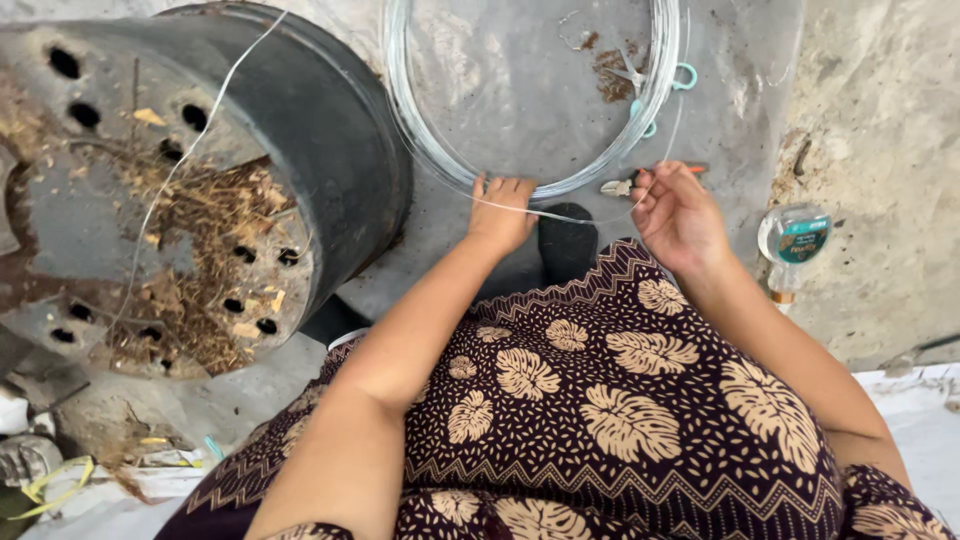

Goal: The person sits on the floor and uses pliers to cut a bundle of thin metal wire into shorter pieces. They then separate a single strand, straighten it, and cut it again with the pliers.

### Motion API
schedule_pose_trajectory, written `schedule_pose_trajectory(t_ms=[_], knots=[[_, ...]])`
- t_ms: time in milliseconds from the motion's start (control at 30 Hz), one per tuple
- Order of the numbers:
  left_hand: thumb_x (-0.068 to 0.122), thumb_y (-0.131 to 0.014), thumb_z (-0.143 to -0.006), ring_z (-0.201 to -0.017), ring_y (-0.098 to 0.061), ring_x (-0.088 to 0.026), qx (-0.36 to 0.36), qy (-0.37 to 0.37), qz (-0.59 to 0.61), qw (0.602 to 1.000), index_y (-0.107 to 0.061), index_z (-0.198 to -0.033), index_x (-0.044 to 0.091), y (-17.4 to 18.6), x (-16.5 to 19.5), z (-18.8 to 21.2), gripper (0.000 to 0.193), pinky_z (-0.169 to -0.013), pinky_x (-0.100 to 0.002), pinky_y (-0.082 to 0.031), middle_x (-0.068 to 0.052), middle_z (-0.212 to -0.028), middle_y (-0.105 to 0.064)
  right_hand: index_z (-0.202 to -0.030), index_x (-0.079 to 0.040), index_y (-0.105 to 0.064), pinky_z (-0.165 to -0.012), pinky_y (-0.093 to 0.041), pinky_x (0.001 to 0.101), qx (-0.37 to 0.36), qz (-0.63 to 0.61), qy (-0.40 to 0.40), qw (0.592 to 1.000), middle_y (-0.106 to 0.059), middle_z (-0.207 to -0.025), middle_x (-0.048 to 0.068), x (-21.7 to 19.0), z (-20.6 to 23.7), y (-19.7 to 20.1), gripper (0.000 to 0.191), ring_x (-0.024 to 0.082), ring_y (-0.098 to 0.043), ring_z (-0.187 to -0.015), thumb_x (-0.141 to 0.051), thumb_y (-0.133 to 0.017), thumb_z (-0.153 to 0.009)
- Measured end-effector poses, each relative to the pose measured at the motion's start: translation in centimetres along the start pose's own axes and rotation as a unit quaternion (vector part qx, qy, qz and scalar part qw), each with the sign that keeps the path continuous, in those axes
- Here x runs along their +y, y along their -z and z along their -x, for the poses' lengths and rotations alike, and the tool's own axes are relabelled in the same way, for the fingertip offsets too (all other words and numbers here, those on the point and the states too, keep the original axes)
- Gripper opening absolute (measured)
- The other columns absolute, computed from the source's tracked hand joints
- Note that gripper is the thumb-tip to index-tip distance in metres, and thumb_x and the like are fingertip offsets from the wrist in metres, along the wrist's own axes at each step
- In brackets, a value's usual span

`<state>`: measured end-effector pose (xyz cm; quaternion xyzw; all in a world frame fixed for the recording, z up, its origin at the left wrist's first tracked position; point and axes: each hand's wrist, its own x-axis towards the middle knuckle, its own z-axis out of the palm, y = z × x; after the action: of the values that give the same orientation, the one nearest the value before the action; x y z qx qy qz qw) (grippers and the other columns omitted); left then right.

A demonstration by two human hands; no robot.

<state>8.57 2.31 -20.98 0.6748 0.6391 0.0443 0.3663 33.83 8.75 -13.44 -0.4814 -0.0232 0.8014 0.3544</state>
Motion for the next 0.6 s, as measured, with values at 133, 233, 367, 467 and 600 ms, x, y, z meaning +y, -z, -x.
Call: schedule_pose_trajectory(t_ms=[133,233,367,467,600], knots=[[0.027,-0.077,-0.085,-0.132,-0.048,-0.034,-0.074,0.003,0.148,0.986,-0.051,-0.143,0.014,3.1,0.9,3.4,0.065,-0.11,-0.054,-0.033,-0.013,-0.142,-0.055,-0.108,-0.009,-0.058,-0.087,-0.061,0.036,-0.135,0.048,-0.015,0.989,-0.068,-0.107,0.011,-0.8,1.7,-4.4,0.007,0.023,-0.072,-0.098,-0.016,-0.06,-0.109],[0.015,-0.066,-0.091,-0.141,-0.049,-0.028,-0.139,-0.075,0.582,0.797,-0.038,-0.156,0.009,6.9,2.0,7.2,0.071,-0.119,-0.046,-0.04,-0.013,-0.15,-0.054,-0.106,-0.008,-0.058,-0.089,-0.062,0.0405,-0.229,0.121,0.004,0.966,-0.067,-0.109,0.014,-1.7,3.7,-7.9,0.009,0.029,-0.072,-0.103,-0.013,-0.064,-0.105],[0.023,-0.052,-0.105,-0.146,-0.05,-0.027,-0.159,-0.079,0.724,0.667,-0.035,-0.161,0.004,13.0,3.8,13.1,0.062,-0.124,-0.041,-0.036,-0.015,-0.156,-0.053,-0.103,-0.008,-0.059,-0.099,-0.058,0.0458,-0.405,0.343,0.148,0.834,-0.067,-0.113,0.012,-3.2,6.7,-13.3,0.009,0.031,-0.069,-0.112,-0.012,-0.067,-0.104],[0.027,-0.047,-0.107,-0.134,-0.057,-0.025,-0.108,0.018,0.796,0.595,-0.041,-0.152,0.003,15.8,5.3,15.7,0.052,-0.113,-0.041,-0.045,-0.012,-0.145,-0.059,-0.096,-0.013,-0.063,-0.091,-0.055,0.0409,-0.53,0.505,0.277,0.622,-0.069,-0.109,0.004,-3.3,8.2,-17.8,0.008,0.025,-0.068,-0.106,-0.015,-0.071,-0.096],[0.028,-0.05,-0.107,-0.085,-0.063,-0.019,-0.018,0.168,0.808,0.565,-0.058,-0.126,0.003,17.1,5.9,17.6,0.033,-0.082,-0.037,-0.055,-0.006,-0.089,-0.062,-0.098,-0.013,-0.069,-0.077,-0.053,0.0369,-0.633,0.597,0.325,0.372,-0.067,-0.104,0.001,-2.1,10.3,-22.7,0.014,0.025,-0.067,-0.101,-0.019,-0.073,-0.086]])
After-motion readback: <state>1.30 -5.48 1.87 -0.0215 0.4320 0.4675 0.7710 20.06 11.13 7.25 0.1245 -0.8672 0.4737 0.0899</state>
